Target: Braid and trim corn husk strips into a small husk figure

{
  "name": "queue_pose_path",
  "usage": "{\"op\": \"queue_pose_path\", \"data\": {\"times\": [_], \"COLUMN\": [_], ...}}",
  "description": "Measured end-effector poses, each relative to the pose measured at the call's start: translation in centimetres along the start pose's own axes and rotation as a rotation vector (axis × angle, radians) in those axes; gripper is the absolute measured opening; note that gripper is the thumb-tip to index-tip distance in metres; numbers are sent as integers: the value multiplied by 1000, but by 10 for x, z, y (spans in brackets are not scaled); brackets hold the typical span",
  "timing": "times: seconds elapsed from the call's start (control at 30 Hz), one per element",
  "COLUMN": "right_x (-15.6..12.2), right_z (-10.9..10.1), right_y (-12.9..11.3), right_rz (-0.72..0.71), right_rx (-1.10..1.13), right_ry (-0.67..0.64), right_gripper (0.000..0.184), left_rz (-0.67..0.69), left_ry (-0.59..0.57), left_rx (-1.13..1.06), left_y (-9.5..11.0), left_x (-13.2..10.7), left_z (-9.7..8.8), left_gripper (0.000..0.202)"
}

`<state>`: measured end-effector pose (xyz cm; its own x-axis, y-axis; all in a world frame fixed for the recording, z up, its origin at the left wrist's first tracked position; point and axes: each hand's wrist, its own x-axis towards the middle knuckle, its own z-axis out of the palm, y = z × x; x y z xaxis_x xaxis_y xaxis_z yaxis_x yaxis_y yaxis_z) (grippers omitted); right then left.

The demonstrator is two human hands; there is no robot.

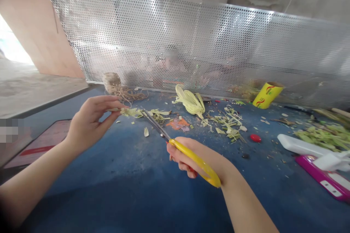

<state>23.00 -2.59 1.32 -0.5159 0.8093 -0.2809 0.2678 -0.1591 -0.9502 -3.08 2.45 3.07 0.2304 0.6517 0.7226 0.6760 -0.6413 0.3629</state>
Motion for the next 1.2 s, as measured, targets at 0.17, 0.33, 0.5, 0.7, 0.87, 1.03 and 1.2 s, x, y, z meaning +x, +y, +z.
{"op": "queue_pose_path", "data": {"times": [0.17, 0.33, 0.5, 0.7, 0.87, 1.03, 1.2], "right_x": [4, 5, 7, 6, 6, 6, 4], "right_z": [2, 2, 2, 4, 0, -1, 0], "right_y": [0, -1, -1, -5, 1, -1, -7], "right_rz": [61, 90, 126, 163, 152, 159, 166], "right_rx": [-124, -169, -175, -161, -170, -178, -188], "right_ry": [20, 45, 49, 50, 36, 54, 81], "right_gripper": [47, 49, 52, 54, 51, 45, 44], "left_rz": [68, 84, 79, 47, 60, 43, 7], "left_ry": [-100, -169, -165, -160, -194, -204, -177], "left_rx": [42, 25, -39, -35, -24, -36, -156], "left_y": [-1, -1, -1, 4, 8, 6, 2], "left_x": [-6, -9, -9, -6, -6, -6, -7], "left_z": [5, 9, 11, 9, 7, 7, 12], "left_gripper": [26, 30, 32, 15, 5, 9, 29]}}
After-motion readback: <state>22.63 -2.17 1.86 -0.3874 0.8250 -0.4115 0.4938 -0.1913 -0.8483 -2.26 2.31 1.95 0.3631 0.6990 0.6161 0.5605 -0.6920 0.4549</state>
